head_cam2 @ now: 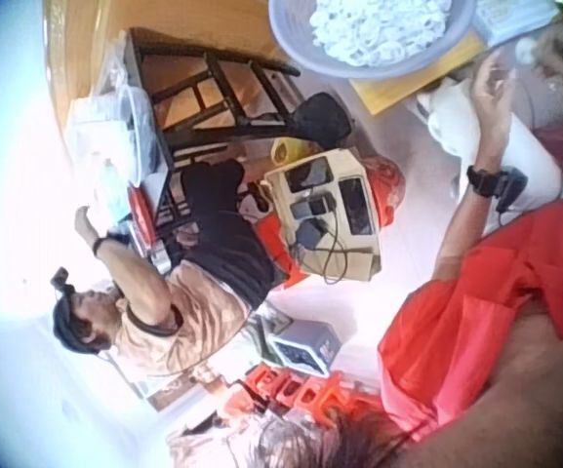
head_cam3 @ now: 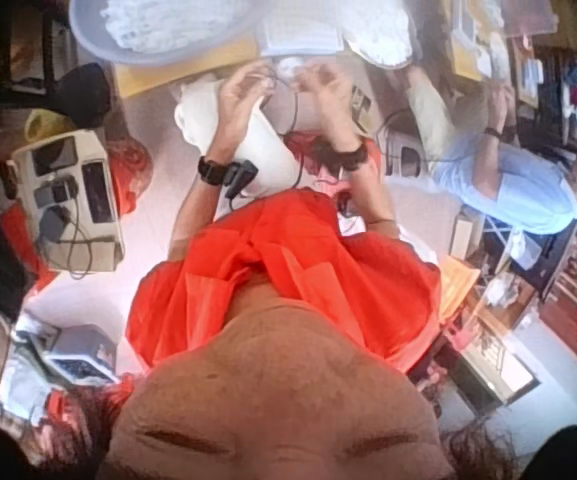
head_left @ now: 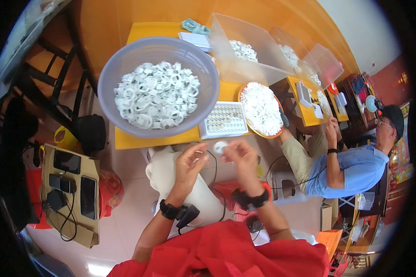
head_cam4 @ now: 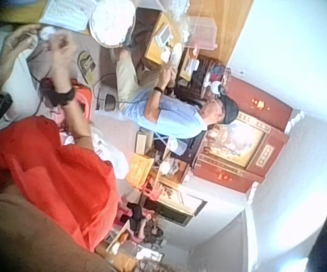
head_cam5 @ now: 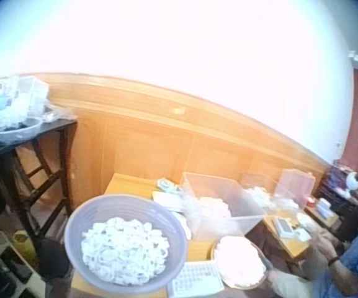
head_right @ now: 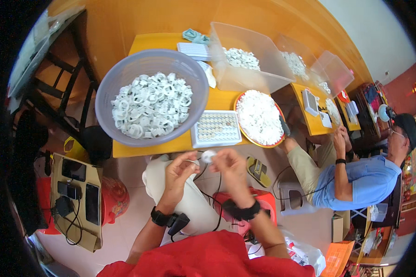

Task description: The person picks up a white plastic base and a metal battery, fits the battery into the base, and then presses a white plastic cover onto the assembly. They repeat this process, assembling the components one at a time and occasionally reaching into a large bowl for more plastic bases.

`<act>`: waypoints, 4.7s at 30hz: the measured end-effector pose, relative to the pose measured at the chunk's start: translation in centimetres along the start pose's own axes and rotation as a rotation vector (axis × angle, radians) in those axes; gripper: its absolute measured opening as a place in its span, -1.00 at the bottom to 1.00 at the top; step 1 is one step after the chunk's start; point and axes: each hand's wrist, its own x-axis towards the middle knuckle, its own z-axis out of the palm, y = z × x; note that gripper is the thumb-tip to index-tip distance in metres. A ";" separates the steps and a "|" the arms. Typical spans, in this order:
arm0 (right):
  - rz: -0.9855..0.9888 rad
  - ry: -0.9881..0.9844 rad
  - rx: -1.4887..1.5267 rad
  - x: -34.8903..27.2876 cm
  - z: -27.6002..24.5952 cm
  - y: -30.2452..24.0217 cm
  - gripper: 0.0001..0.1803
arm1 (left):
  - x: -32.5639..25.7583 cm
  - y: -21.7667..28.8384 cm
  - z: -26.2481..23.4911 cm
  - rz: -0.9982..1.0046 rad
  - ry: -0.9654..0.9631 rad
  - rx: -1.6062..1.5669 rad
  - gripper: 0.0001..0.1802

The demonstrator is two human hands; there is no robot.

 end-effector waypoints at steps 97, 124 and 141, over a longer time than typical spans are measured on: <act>-0.735 -0.224 -0.694 -1.8 0.6 -1.7 -0.60 | -1.1 1.2 -1.0 -0.254 -0.209 -0.244 -0.70; -0.591 0.150 -0.811 8.0 -1.1 -0.5 -0.94 | -0.6 1.4 -1.0 -0.234 -0.230 -0.282 -0.67; -0.657 -0.061 -0.510 -1.6 0.8 -1.4 -0.82 | -0.3 0.8 -0.7 -0.288 -0.190 -0.306 -0.73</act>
